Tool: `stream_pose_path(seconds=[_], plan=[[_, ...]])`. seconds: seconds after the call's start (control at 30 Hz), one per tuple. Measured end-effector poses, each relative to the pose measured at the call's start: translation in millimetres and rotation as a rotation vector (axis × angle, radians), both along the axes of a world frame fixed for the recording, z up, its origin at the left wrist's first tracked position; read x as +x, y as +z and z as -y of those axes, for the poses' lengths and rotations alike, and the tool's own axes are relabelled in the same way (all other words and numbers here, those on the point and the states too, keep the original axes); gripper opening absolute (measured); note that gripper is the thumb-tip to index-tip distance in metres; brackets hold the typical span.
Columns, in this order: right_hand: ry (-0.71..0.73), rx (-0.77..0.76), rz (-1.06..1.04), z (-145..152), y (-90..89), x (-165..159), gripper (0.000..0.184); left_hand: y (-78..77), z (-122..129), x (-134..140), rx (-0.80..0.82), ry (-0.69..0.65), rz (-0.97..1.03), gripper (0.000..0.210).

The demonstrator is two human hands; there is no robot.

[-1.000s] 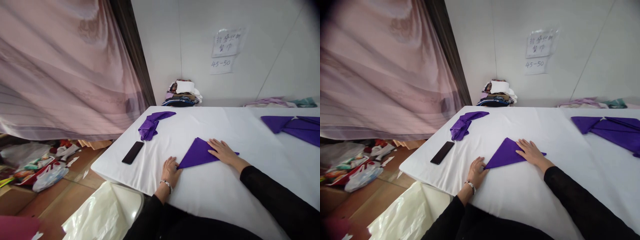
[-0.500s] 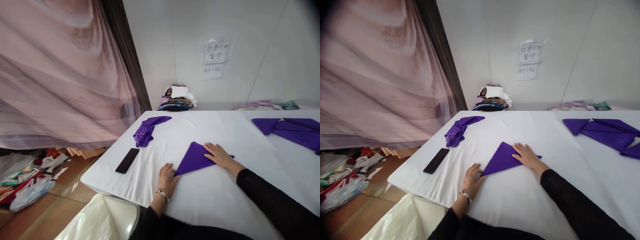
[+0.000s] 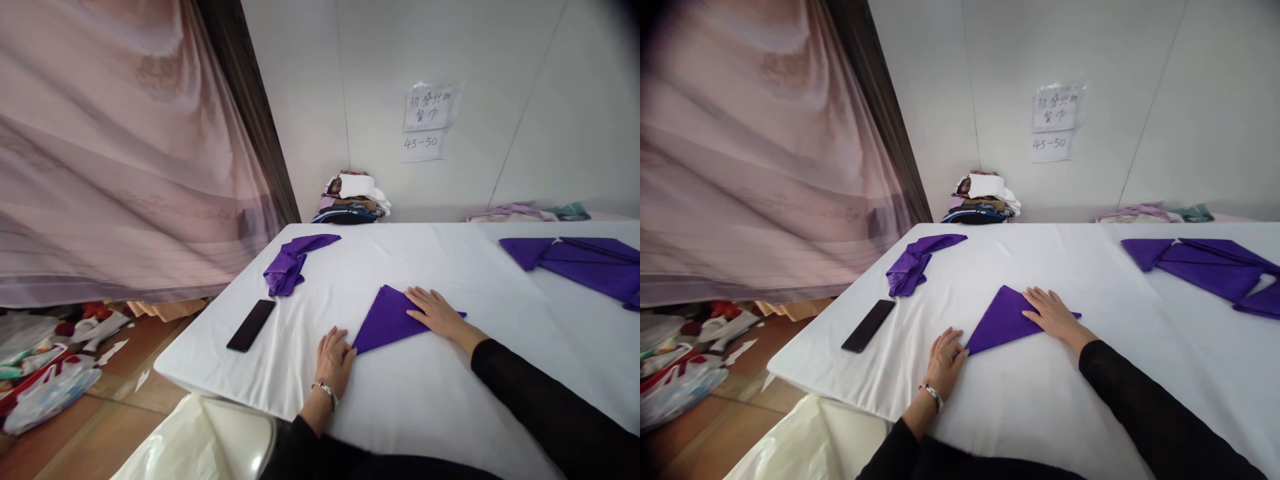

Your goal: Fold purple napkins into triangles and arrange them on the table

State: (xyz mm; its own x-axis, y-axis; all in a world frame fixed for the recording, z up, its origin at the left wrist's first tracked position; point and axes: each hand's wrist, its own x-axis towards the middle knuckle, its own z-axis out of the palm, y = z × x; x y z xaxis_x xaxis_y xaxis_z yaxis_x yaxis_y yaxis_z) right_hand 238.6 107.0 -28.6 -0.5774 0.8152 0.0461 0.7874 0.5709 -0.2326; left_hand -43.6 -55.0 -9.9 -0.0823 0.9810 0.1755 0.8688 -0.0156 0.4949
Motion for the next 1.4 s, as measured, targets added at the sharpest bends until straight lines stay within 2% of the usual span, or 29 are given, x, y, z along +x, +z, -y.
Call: stream_pose_path(seconds=[0.27, 0.57, 0.7, 0.8, 0.9, 1.0, 1.07, 1.23, 1.4], plan=[[0.005, 0.005, 0.010, -0.4, 0.0, 0.0, 0.062, -1.0, -2.0, 1.2, 0.031, -0.003, -0.079, 0.019], [0.009, 0.013, 0.000, -0.5, 0.1, 0.1, 0.062, 0.9, 0.8, 6.2, 0.137, 0.053, -0.276, 0.019], [0.015, -0.003, -0.005, -0.5, 1.1, 0.3, 0.062, 12.2, -1.9, 7.3, 0.128, 0.101, -0.297, 0.019], [0.018, -0.013, -0.011, -1.0, 2.0, 0.0, 0.062, 27.3, -13.2, 23.1, 0.134, 0.037, -0.257, 0.018], [0.005, -0.008, -0.009, -0.8, 2.7, -0.7, 0.062, 35.2, -35.4, 51.9, 0.118, -0.119, -0.239, 0.025], [0.003, 0.005, -0.013, 0.2, 2.9, -1.0, 0.062, 29.5, -62.7, 79.3, 0.054, -0.273, -0.283, 0.046], [0.007, 0.020, -0.023, 0.6, 2.3, -0.9, 0.062, 20.5, -78.6, 90.4, -0.014, -0.313, -0.324, 0.062], [0.020, 0.034, -0.010, -2.1, -1.4, 0.9, 0.061, 1.6, -95.5, 93.9, -0.187, -0.234, -0.352, 0.083], [0.010, 0.035, 0.008, -2.4, 0.2, -1.4, 0.062, 1.5, -92.1, 92.6, -0.201, -0.210, -0.333, 0.086]])
